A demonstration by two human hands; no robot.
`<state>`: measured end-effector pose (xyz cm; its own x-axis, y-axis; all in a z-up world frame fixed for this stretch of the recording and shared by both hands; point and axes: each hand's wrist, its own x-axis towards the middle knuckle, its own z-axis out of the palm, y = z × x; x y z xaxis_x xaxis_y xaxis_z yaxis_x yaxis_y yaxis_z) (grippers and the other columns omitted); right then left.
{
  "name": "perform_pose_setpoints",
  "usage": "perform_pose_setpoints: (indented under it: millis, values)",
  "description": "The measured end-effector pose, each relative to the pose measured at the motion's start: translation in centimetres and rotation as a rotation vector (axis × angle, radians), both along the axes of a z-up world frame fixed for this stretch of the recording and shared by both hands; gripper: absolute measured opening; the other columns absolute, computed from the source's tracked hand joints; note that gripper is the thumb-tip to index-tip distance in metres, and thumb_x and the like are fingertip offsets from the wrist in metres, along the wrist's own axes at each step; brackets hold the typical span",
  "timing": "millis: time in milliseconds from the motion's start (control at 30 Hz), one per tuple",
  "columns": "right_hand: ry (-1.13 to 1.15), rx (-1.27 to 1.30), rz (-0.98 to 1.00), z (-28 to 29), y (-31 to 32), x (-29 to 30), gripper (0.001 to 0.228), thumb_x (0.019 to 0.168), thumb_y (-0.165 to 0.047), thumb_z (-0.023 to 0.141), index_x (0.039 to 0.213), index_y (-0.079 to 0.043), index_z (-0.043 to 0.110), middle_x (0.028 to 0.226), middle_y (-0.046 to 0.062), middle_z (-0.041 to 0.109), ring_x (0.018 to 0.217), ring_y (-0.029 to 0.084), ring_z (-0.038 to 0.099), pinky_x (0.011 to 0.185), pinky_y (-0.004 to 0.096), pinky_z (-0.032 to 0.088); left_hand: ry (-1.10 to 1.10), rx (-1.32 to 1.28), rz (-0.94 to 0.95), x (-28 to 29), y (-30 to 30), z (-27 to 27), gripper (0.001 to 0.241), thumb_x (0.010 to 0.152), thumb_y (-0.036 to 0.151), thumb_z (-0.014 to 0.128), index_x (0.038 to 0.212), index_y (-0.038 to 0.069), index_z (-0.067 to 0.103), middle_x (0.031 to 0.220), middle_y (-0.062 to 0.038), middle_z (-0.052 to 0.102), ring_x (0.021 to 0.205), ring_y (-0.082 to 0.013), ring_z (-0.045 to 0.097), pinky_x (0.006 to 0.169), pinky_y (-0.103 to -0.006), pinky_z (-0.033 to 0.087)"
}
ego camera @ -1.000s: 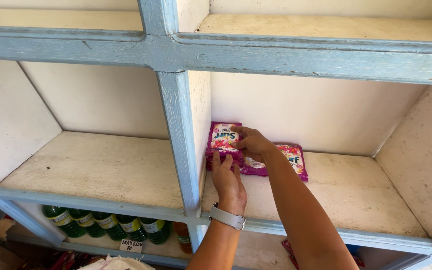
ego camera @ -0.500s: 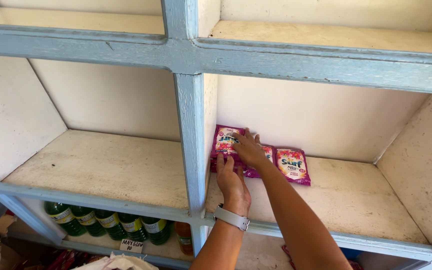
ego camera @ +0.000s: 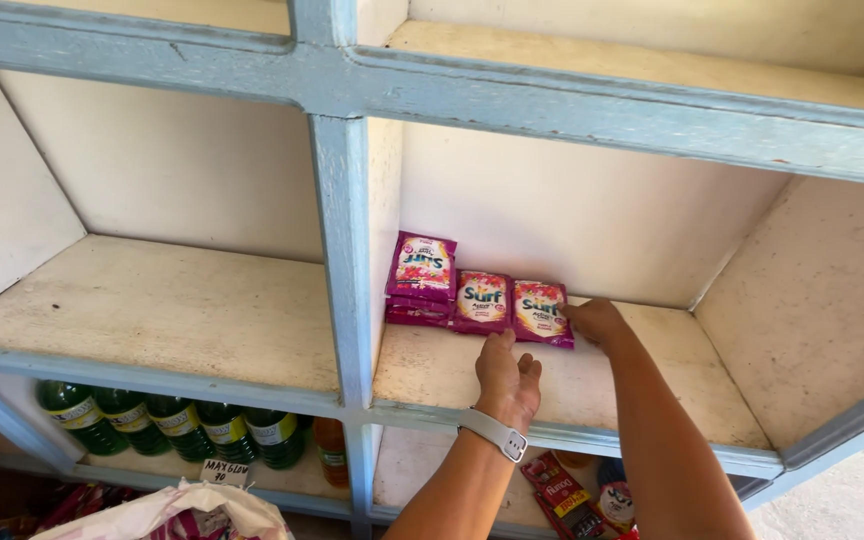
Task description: Stocking detergent packets onto the lower shelves of a wooden storage unit.
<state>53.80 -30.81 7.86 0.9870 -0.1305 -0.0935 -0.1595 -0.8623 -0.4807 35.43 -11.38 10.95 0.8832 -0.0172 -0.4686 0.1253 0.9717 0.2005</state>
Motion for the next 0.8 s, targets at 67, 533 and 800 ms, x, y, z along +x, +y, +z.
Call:
perform_pose_setpoints:
  millis: [67,533,800]
  values:
    - [0.055,0.338,-0.042,0.1,0.8,-0.8,0.061,0.090,-0.050,0.084,0.082,0.008,0.068,0.063,0.016,0.056,0.058,0.027,0.045,0.051,0.046,0.035,0.070,0.042,-0.001,-0.3,-0.6,0.9,0.057,0.092,0.022,0.064,0.146,0.020,0.046,0.132,-0.007,0.048,0.101,-0.0251,0.045,0.103,-0.0438,0.043]
    - [-0.079,0.719,-0.088,7.0,7.4,-7.9,0.065,0.083,-0.009,0.077,0.139,-0.001,0.045,0.110,0.022,0.068,0.084,0.026,0.068,0.066,0.040,0.056,-0.026,0.131,-0.028,2.2,-2.2,-2.2,0.057,0.089,0.026,0.069,0.140,0.007,0.052,0.139,-0.012,0.046,0.121,-0.0278,0.046,0.109,-0.0443,0.037]
    - [-0.117,0.982,0.067,4.7,5.7,-6.3,0.070,0.078,0.004,0.067,0.145,-0.011,0.051,0.128,0.017,0.064,0.102,0.027,0.068,0.078,0.039,0.062,-0.127,0.186,-0.132,0.0,-3.3,2.1,0.068,0.084,0.024,0.067,0.150,0.029,0.051,0.143,-0.004,0.043,0.119,-0.0277,0.039,0.109,-0.0436,0.035]
